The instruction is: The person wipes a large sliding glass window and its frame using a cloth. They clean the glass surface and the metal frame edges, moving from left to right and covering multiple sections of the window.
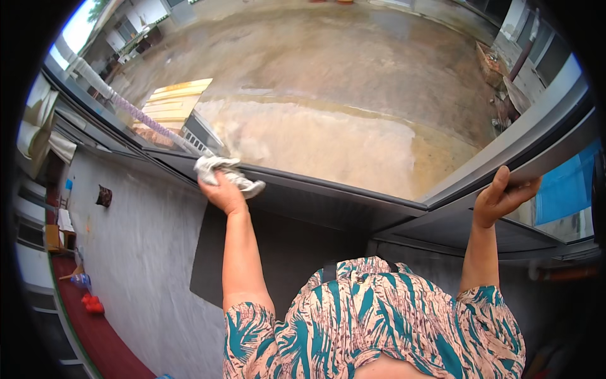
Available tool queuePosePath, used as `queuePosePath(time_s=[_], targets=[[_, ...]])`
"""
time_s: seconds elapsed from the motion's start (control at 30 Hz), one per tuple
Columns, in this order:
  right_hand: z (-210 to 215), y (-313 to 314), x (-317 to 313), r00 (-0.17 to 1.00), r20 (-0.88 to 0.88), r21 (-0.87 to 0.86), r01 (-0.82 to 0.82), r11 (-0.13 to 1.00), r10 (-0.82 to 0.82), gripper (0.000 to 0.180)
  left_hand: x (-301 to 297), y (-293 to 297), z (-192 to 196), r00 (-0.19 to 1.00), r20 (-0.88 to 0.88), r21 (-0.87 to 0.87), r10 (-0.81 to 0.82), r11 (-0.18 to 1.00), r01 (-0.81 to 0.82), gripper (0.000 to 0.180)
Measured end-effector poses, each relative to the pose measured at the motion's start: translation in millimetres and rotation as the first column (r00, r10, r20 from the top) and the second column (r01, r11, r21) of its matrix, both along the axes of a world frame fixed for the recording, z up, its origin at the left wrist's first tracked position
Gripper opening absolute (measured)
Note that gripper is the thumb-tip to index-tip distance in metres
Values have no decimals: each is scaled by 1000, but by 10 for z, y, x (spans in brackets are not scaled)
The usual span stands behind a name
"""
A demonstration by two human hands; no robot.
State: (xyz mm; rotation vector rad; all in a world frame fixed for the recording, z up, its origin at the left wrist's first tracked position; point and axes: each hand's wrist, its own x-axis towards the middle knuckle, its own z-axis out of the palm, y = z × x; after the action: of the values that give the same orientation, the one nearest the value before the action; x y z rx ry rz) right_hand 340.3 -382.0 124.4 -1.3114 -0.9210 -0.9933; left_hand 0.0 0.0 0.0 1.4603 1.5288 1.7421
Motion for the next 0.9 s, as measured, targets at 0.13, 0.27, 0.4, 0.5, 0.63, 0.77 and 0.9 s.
queuePosePath(time_s=[0.13,0.27,0.4,0.5,0.63,0.77,0.9], targets=[[158,-165,29,996,70,-89,52,995,-45,62,335,-465,-182,932,247,-18,-264,961,277,53],[23,10,-68,995,11,-11,95,995,-95,65,882,-1266,409,939,-225,213,-261,927,309,60],[61,38,-156,996,14,-30,90,995,-90,71,1084,-2009,529,770,-494,343,-404,724,599,68],[66,78,-243,996,7,-64,95,993,-94,74,1080,-1751,757,804,-541,532,-248,639,555,54],[81,109,-283,996,3,-78,86,993,-86,75,859,-1163,1294,865,-500,704,-36,565,431,47],[161,171,-416,995,-21,-119,91,989,-94,77,679,-635,2296,993,-108,763,-48,636,114,39],[272,230,-514,998,-21,-96,60,994,-63,78,795,-592,2603,985,83,712,-149,701,46,38]])
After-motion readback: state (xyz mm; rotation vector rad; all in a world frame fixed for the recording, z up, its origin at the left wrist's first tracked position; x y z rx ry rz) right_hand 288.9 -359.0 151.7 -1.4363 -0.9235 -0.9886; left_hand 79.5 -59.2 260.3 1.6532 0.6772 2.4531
